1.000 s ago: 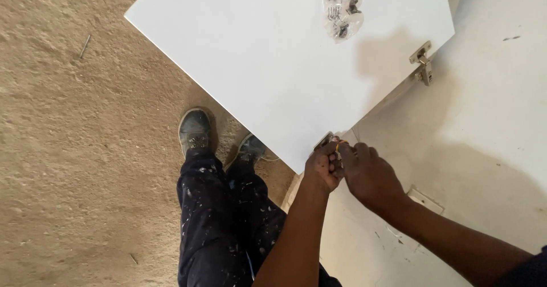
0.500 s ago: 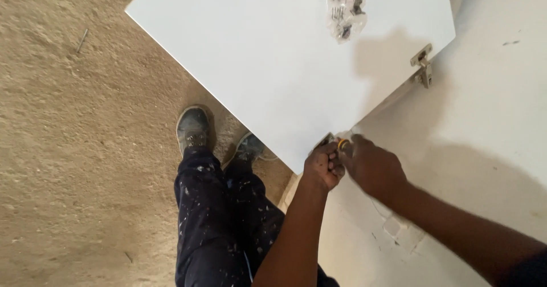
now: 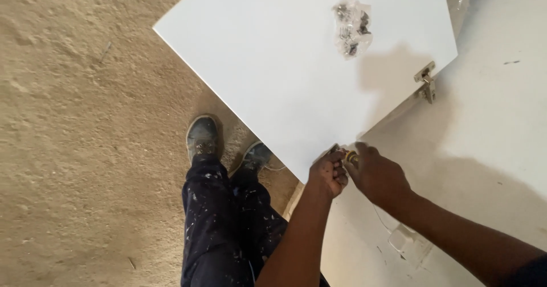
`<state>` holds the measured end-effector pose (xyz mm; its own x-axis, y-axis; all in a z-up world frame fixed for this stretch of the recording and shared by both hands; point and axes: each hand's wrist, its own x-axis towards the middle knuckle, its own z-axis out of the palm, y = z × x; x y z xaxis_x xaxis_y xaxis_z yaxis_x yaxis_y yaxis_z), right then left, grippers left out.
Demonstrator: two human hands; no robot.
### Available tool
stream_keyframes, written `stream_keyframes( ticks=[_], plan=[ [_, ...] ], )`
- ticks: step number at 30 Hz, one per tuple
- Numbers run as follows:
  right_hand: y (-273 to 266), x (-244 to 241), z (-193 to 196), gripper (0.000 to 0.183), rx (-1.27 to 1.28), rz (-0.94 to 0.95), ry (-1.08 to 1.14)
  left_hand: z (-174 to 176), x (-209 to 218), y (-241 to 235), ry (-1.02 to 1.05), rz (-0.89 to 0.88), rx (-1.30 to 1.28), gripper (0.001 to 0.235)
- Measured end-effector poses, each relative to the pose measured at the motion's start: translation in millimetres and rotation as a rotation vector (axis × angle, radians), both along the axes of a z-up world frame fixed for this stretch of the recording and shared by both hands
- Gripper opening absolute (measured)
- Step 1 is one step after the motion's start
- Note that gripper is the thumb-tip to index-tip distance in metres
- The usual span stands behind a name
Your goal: The person installs two metal hinges onto a white cabinet door using a screwdriver. They retrieve screws from a small plastic bag, position the hinges on the door edges, and tighten the screws to secure them in place.
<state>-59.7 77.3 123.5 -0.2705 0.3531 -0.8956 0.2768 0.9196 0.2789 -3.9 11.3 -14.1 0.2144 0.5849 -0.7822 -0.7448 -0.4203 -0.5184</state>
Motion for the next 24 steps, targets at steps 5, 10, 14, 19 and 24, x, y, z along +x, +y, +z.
stream_keyframes(
  ticks=[5,10,14,19,24],
  plan=[
    [13.0,23.7,-14.1,0.038,-0.058,0.418,-0.042,10.2,-12.6,-14.3,-0.022,-0.037,0.007,0.016],
    [34.5,51.0,-58.5,0.046,-0.018,-0.94,0.368,-2.4,-7.5,-12.0,-0.029,-0.044,0.04,0.018],
    [16.7,17.5,-19.6,0.04,0.004,-0.326,0.165,-7.7,1.7,-0.4,-0.011,-0.05,0.039,0.014],
    [24.7,34.7,-31.0,0.02,-0.072,0.62,-0.04,8.0,-12.5,-11.4,-0.011,-0.031,-0.018,0.02],
    [15.8,21.1,-41.8,0.039,0.013,-1.267,0.313,-2.5,2.0,-9.6,-0.034,-0.03,0.032,0.017]
  ],
)
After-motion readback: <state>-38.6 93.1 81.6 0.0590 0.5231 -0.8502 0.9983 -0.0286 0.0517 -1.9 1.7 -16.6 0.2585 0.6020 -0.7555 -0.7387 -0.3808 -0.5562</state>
